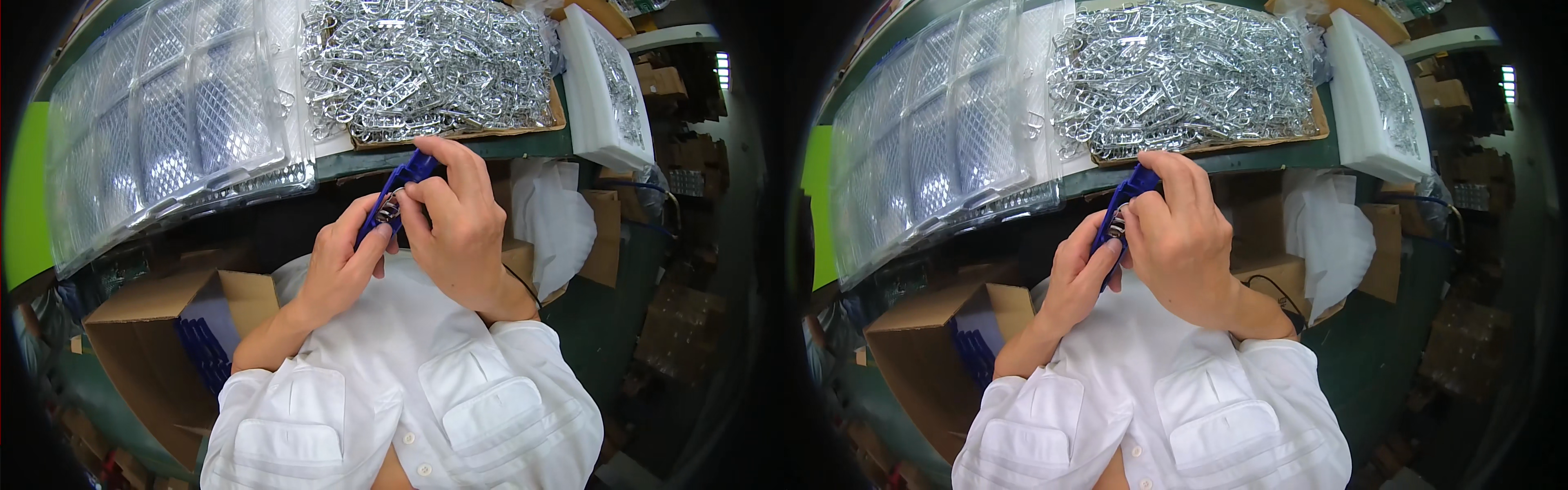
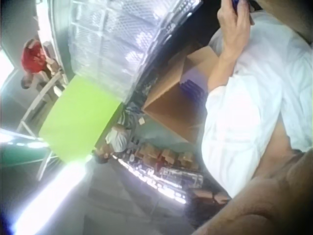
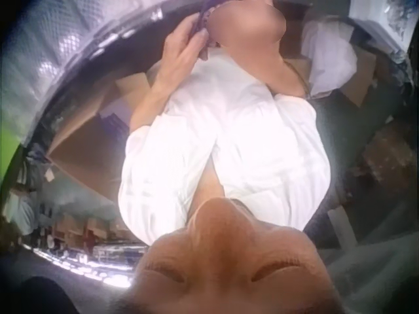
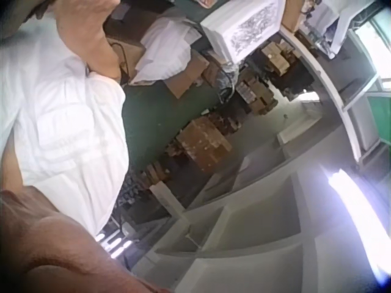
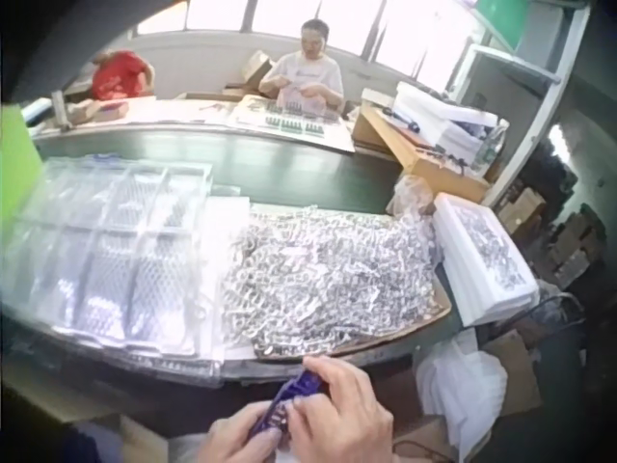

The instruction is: The person repeatedly picks up a blue plastic lock casing from a cardboard box and a metal shackle from a tray. They insert the shackle into the casing and press the sides together to assemble the lock. The completed locks are placed into a clear plastic tray on the table.

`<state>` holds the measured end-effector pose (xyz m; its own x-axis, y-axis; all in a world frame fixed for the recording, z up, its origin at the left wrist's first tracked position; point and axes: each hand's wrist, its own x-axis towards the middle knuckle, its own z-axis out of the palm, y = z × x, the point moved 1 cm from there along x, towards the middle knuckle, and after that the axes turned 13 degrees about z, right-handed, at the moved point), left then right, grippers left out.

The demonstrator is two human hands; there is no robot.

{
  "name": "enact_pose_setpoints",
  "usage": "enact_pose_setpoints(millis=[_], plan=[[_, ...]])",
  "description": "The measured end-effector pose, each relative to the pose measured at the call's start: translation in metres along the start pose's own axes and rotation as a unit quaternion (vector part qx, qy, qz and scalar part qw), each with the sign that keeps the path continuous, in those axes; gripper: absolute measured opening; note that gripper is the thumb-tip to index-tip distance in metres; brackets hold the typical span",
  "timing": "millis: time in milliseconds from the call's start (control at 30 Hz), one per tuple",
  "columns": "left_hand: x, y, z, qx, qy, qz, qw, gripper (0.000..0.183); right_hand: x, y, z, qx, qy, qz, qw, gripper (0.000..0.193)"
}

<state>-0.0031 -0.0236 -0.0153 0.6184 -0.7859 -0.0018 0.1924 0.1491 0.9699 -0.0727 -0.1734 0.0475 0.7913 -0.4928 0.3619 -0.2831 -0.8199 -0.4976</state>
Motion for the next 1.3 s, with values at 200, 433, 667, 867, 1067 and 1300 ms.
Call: enact_pose_setpoints(millis=[200, 433, 667, 867, 1067, 1300], plan=[[0.004, -0.004, 0.003, 0.09, 0.001, 0.009, 0.996, 0.019, -0.006, 0.006, 0.006, -0.005, -0.002, 0.009, 1.0, 0.021], [0.004, -0.002, 0.004, 0.126, 0.005, 0.008, 0.992, 0.024, -0.008, 0.004, 0.008, 0.168, -0.007, 0.194, 0.966, 0.034], [0.002, -0.007, 0.005, 0.153, 0.026, 0.013, 0.988, 0.019, -0.013, 0.042, 0.026, 0.333, -0.224, 0.312, 0.861, 0.016], [0.011, -0.013, 0.0, 0.174, 0.025, -0.01, 0.984, 0.024, -0.009, 0.045, 0.036, 0.259, -0.192, 0.272, 0.907, 0.018], [-0.015, 0.042, -0.028, 0.047, -0.087, 0.105, 0.989, 0.045, -0.005, 0.026, -0.002, 0.497, -0.163, 0.123, 0.844, 0.037], [-0.034, 0.062, -0.032, 0.293, -0.012, 0.297, 0.909, 0.077, 0.0, 0.035, -0.036, 0.407, -0.303, -0.014, 0.861, 0.063]])
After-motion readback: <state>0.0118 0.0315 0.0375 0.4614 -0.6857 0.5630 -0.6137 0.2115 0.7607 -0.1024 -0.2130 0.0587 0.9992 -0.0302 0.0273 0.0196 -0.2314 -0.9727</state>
